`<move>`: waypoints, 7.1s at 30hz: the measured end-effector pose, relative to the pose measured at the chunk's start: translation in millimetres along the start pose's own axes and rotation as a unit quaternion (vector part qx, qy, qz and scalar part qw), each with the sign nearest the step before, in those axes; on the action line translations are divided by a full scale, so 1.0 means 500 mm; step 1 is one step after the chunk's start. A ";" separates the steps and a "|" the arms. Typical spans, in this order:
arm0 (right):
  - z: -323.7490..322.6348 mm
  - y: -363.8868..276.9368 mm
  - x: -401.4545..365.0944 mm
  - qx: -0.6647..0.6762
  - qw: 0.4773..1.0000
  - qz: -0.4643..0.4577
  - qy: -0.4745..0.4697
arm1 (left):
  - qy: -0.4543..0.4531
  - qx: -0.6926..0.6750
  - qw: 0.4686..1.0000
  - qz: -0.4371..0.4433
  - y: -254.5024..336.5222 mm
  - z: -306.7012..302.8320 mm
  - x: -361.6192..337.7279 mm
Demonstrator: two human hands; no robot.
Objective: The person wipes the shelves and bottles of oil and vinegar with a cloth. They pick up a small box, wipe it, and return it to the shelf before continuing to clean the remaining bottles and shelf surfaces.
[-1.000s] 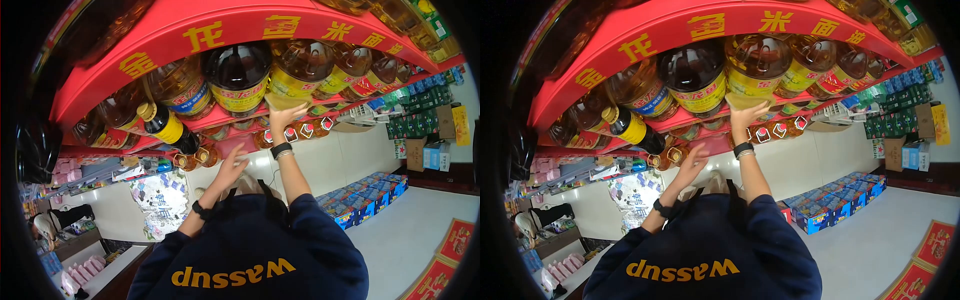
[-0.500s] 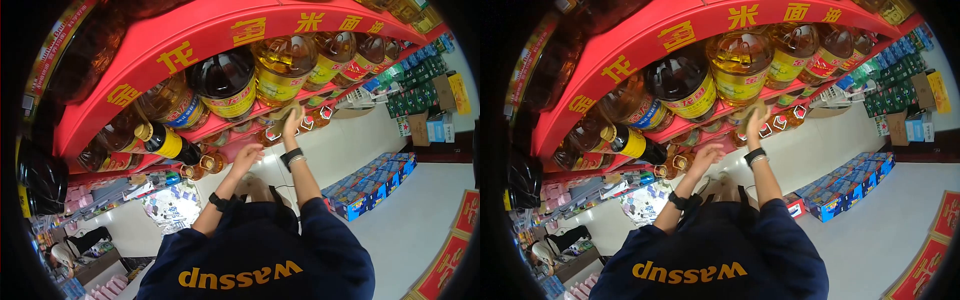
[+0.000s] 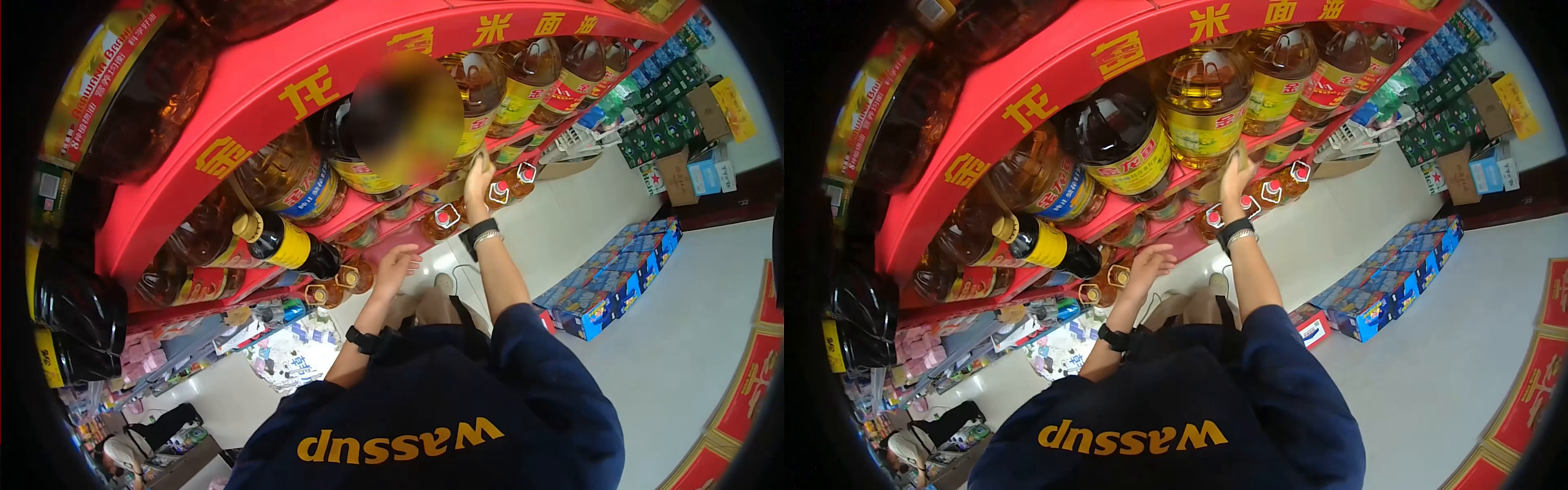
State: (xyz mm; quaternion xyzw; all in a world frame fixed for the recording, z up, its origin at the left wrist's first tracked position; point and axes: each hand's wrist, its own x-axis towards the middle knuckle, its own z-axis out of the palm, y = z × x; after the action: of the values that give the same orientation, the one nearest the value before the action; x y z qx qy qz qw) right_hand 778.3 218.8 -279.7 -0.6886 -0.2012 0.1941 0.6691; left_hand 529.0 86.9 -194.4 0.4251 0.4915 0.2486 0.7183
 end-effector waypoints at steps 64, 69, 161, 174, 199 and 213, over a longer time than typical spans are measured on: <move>-0.255 -0.134 0.310 -0.432 0.650 -0.390 -0.488 | 0.160 -0.141 0.976 0.039 0.032 0.393 0.139; -0.285 -0.123 0.403 -0.489 0.672 -0.362 -0.421 | 0.167 -0.159 0.972 0.050 0.019 0.382 0.115; 0.007 -0.080 -0.228 0.021 0.982 0.055 -0.177 | 0.069 0.238 0.969 -0.013 -0.077 0.077 -0.063; 0.084 -0.046 -0.346 0.101 0.973 0.104 -0.182 | 0.160 0.065 0.985 -0.009 -0.129 -0.071 0.055; -0.135 0.003 0.324 0.064 0.997 0.002 -0.029 | 0.155 0.003 0.981 -0.113 -0.186 0.155 0.139; -0.285 0.029 0.787 0.007 0.987 -0.140 0.075 | 0.140 -0.011 0.981 -0.136 -0.208 0.275 0.197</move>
State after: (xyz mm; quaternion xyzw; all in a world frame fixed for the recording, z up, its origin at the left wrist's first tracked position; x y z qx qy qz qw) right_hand 1187.3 309.5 -289.1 -0.6613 -0.2434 0.0472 0.7080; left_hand 687.5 59.1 -310.7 0.3073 0.6377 0.2106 0.6742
